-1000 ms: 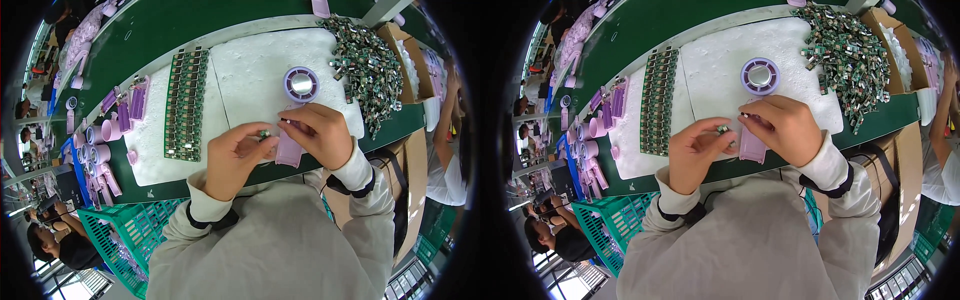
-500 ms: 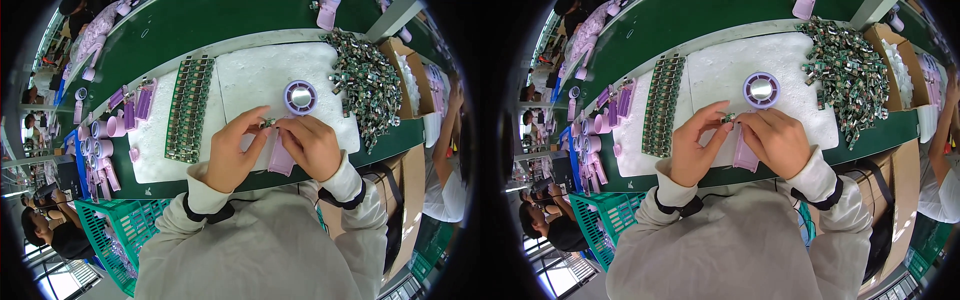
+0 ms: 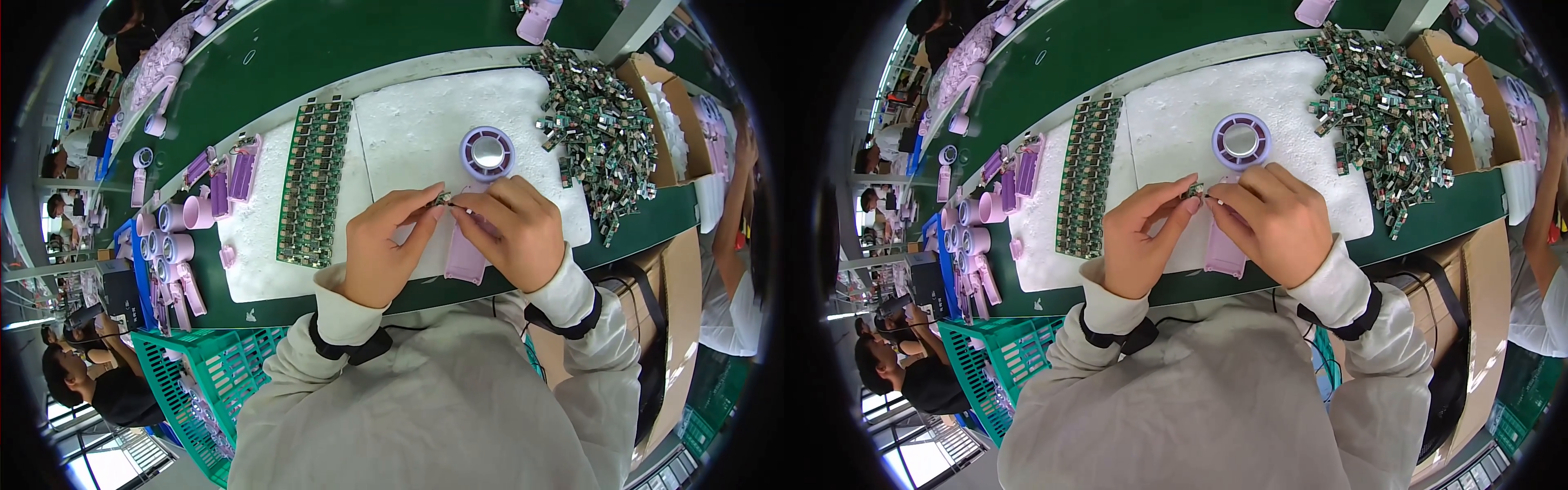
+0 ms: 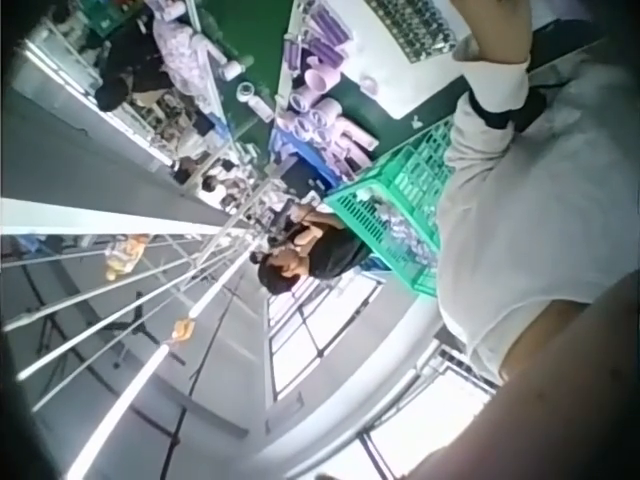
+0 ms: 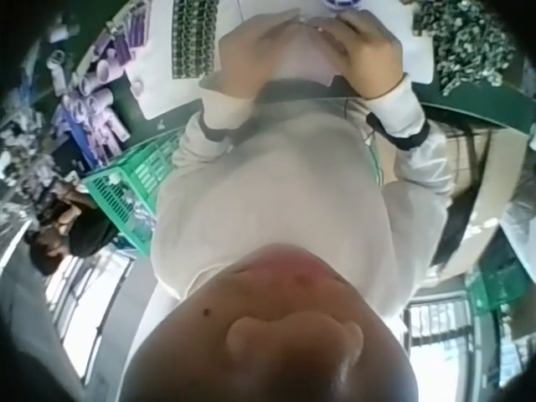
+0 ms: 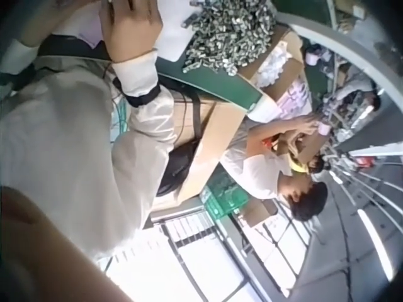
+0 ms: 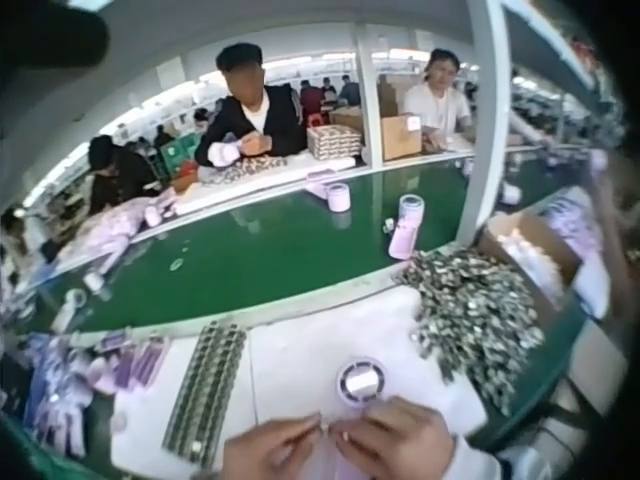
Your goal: The person picks up a pink fan housing and a circuit board, then connects a wire from the housing to the board. They place the board into the housing and set the assembled fan onto the green table.
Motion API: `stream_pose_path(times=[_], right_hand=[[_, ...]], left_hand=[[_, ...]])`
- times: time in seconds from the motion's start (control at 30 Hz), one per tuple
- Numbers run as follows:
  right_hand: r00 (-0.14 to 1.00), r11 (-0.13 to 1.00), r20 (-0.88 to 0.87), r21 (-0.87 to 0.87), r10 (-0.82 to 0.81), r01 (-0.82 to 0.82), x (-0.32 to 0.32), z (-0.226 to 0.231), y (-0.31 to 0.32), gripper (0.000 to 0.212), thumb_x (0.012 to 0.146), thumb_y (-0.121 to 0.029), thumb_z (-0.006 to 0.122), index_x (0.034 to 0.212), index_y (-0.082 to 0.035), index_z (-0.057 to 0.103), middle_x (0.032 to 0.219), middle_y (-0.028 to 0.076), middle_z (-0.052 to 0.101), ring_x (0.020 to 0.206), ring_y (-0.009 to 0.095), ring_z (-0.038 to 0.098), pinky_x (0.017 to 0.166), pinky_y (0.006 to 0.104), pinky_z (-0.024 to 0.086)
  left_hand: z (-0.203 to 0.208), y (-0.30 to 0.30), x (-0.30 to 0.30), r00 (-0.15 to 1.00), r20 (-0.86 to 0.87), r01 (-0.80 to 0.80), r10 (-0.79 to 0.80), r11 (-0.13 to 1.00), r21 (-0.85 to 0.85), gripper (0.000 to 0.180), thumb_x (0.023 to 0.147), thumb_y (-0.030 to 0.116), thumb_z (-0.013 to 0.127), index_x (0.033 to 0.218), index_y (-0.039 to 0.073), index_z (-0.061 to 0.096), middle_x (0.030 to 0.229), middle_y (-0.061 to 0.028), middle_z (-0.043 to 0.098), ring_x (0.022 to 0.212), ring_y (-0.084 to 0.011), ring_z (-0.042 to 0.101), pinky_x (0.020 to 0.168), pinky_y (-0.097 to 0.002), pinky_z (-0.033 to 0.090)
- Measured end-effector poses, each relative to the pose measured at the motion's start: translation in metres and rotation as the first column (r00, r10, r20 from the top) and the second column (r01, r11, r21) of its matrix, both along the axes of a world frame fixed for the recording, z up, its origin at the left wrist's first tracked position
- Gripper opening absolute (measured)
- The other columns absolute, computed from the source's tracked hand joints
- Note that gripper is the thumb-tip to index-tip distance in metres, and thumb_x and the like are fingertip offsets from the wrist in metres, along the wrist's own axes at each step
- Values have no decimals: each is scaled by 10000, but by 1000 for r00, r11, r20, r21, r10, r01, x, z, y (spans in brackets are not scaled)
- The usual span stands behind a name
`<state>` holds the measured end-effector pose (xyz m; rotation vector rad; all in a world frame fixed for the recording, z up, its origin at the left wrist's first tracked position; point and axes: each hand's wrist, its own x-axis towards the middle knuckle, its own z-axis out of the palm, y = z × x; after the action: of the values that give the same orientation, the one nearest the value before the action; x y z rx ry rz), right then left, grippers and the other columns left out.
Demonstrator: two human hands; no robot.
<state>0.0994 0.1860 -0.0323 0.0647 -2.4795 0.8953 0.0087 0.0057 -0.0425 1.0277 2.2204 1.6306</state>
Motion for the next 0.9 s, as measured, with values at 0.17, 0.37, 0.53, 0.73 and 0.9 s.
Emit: stream_pose_path(times=[0.17, 0.37, 0.53, 0.73, 0.9], right_hand=[[995, 989, -95, 146, 26, -12, -4, -1, 1, 145, 821, -57, 786, 949, -36, 722, 821, 75, 601, 748, 267, 573, 684, 377, 472], [996, 1000, -87, 26, 13, -11, -2, 0, -1, 150, 818, -50, 782, 946, -26, 709, 831, 78, 589, 749, 279, 550, 710, 378, 452], [995, 1000, -93, 20, 22, -21, 0, 6, 1, 145, 817, -34, 784, 946, -20, 719, 808, 79, 577, 715, 257, 530, 677, 353, 433], [998, 906, 57, -421, -19, 41, 10, 16, -16, 100, 855, -4, 767, 951, 1, 736, 766, 39, 568, 656, 135, 481, 598, 288, 386], [994, 818, 85, -565, -75, 110, 17, 19, -27, 116, 877, -12, 766, 990, 8, 750, 775, 11, 580, 656, 79, 458, 577, 255, 378]], left_hand=[[-2, 0, 0, 981, 195, -8, -6, 998, 68, 323, 955, -34, 679, 1276, 5, 691, 1087, -133, 728, 976, -175, 724, 881, -283, 590], [-2, 0, 3, 969, 239, 27, -62, 989, 146, 320, 956, -34, 675, 1272, 11, 697, 1064, -136, 735, 964, -173, 730, 870, -279, 594], [-2, -4, 0, 988, 121, 73, -95, 983, 169, 338, 949, -51, 672, 1280, 16, 697, 1103, -152, 727, 956, -191, 731, 852, -283, 590], [9, 0, 13, 951, -308, -23, 42, 998, 64, 390, 905, -97, 692, 1279, 16, 701, 1108, -176, 718, 928, -252, 738, 802, -305, 589], [13, 10, 31, 897, -414, -106, 156, 984, 142, 411, 885, -119, 697, 1276, 5, 700, 1083, -182, 717, 917, -278, 735, 786, -317, 592]])
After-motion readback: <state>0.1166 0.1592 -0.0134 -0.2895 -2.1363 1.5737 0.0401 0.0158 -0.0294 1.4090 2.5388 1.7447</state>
